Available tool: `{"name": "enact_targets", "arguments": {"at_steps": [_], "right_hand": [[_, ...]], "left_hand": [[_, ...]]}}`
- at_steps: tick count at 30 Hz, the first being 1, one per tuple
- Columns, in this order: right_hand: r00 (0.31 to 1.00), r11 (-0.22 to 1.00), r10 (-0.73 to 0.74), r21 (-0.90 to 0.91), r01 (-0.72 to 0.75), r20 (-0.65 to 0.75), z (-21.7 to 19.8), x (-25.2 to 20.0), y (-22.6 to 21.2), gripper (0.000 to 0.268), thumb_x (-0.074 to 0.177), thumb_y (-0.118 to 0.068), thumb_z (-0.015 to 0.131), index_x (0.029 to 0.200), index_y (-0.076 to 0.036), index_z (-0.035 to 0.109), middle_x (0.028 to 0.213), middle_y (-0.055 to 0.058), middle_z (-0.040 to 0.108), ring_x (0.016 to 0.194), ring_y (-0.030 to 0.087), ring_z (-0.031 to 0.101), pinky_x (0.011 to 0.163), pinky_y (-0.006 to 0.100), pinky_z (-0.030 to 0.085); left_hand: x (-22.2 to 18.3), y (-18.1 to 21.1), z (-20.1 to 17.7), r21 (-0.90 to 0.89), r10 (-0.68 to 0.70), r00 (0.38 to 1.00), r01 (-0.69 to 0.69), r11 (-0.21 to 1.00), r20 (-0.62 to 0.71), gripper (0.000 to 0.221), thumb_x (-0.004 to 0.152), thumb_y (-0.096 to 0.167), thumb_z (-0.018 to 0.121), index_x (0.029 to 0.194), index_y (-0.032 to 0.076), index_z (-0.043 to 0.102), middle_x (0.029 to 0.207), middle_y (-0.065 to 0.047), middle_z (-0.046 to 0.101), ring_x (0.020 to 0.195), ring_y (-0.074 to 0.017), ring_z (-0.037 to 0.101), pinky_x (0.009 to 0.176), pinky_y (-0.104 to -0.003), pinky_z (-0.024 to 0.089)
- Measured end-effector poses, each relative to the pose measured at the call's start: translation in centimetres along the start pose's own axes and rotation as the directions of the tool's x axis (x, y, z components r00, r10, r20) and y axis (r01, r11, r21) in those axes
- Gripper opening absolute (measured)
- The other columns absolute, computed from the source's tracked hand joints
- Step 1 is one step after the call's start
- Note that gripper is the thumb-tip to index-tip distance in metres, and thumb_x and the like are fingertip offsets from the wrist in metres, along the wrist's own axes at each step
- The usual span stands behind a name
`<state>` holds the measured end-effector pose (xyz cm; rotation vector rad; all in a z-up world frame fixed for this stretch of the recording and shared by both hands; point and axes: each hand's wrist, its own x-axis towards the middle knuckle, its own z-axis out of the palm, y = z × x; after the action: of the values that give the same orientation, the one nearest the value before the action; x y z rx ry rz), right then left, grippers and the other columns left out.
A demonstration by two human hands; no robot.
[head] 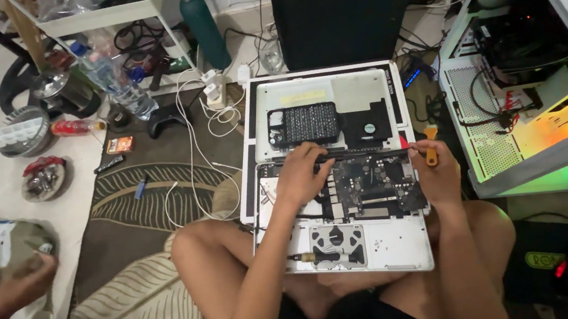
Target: Cleaning and manipulating internal components of a laptop using a small tool.
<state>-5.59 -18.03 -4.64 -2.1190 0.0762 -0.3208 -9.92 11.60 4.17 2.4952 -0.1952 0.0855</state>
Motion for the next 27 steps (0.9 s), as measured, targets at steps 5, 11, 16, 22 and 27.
{"name": "enact_targets", "arguments": {"at_steps": [5,11,16,22,27], "right_hand": [[0.999,0.999,0.033,-0.016,-0.033,-0.003,0.0,0.1,-1.1,0.026,0.097,-0.027,0.078,0.118,-0.015,0.07,0.114,0.004,0.076,0.108,0.03,0.069,0.089,0.041,0.049],[0.997,0.996,0.076,-0.042,-0.076,0.001,0.1,0.5,-1.3,0.027,0.096,-0.033,0.078,0.117,-0.017,0.07,0.114,0.003,0.075,0.113,0.029,0.067,0.094,0.041,0.05],[0.998,0.998,0.07,-0.002,-0.07,0.001,0.3,0.4,-1.9,0.026,0.096,-0.029,0.078,0.116,-0.015,0.07,0.112,0.005,0.076,0.111,0.028,0.069,0.093,0.043,0.051],[0.997,0.997,0.071,-0.012,-0.071,0.011,0.4,0.7,-1.1,0.026,0.096,-0.028,0.079,0.116,-0.014,0.071,0.113,0.007,0.075,0.111,0.029,0.068,0.093,0.042,0.052],[0.999,0.999,0.04,-0.015,-0.041,-0.004,0.9,0.9,-0.2,0.023,0.096,-0.025,0.08,0.116,-0.015,0.072,0.112,0.006,0.076,0.108,0.026,0.069,0.089,0.038,0.052]], "left_hand": [[0.1,-0.7,0.0,-0.008,0.016,0.999,-0.016,1.0,0.036,0.035,0.102,0.035,0.06,0.122,0.008,0.07,0.122,-0.009,0.067,0.123,-0.0285,0.062,0.114,-0.043,0.038],[0.6,-2.1,1.4,0.005,0.055,0.998,-0.055,0.998,0.012,0.036,0.102,0.038,0.059,0.121,0.009,0.069,0.122,-0.009,0.067,0.122,-0.029,0.061,0.112,-0.044,0.039],[0.9,-3.4,2.8,0.037,0.086,0.996,-0.085,0.996,-0.025,0.034,0.101,0.041,0.061,0.118,0.012,0.07,0.117,-0.005,0.066,0.118,-0.0268,0.062,0.108,-0.043,0.041],[1.2,-3.7,3.2,0.058,0.107,0.993,-0.105,0.993,-0.043,0.034,0.101,0.042,0.06,0.115,0.012,0.07,0.114,-0.005,0.065,0.116,-0.0279,0.062,0.105,-0.045,0.043],[1.0,-3.1,2.5,0.054,0.091,0.996,-0.091,0.994,-0.004,0.035,0.104,0.039,0.056,0.117,0.01,0.07,0.115,-0.007,0.065,0.117,-0.0286,0.063,0.108,-0.046,0.042]]}}
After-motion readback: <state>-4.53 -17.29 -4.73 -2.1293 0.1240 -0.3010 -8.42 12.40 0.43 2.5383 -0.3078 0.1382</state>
